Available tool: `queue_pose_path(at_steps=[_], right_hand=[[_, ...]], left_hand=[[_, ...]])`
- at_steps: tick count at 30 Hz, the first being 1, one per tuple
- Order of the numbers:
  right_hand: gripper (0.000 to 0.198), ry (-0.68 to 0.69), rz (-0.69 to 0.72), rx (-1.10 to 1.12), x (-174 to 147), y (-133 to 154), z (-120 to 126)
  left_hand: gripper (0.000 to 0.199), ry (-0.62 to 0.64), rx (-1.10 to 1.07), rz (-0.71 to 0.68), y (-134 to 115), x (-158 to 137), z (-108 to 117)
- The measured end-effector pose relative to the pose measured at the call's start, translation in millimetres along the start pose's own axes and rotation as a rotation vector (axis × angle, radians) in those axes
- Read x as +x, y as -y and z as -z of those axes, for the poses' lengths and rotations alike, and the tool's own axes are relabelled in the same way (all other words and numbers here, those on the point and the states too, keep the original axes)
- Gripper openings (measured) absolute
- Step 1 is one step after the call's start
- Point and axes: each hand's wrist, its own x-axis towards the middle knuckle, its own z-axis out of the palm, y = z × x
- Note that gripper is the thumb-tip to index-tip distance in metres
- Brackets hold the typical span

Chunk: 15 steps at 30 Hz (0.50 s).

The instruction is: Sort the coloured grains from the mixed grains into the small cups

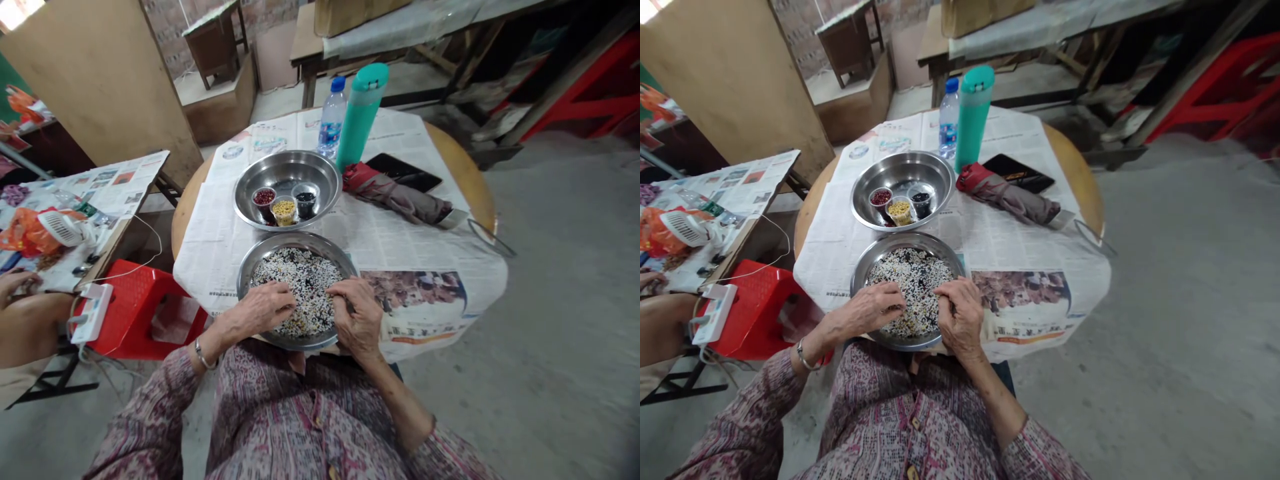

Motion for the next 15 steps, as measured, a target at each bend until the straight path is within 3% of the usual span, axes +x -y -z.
queue_pose_path(at_steps=[5, 10, 15], right_hand=[[0.018, 0.023, -0.041, -0.016, 0, 2, 0], [0.018, 0.035, 0.015, -0.044, -2, 0, 1], [0.018, 0.333, 0.156, -0.329, 8, 7, 7]], left_hand=[[0.013, -0.256, -0.068, 0.1, 9, -22, -17], [0.022, -0.559, -0.132, 0.255, 13, -21, -39], [0.02, -0.632, -0.136, 0.305, 10, -19, -45]])
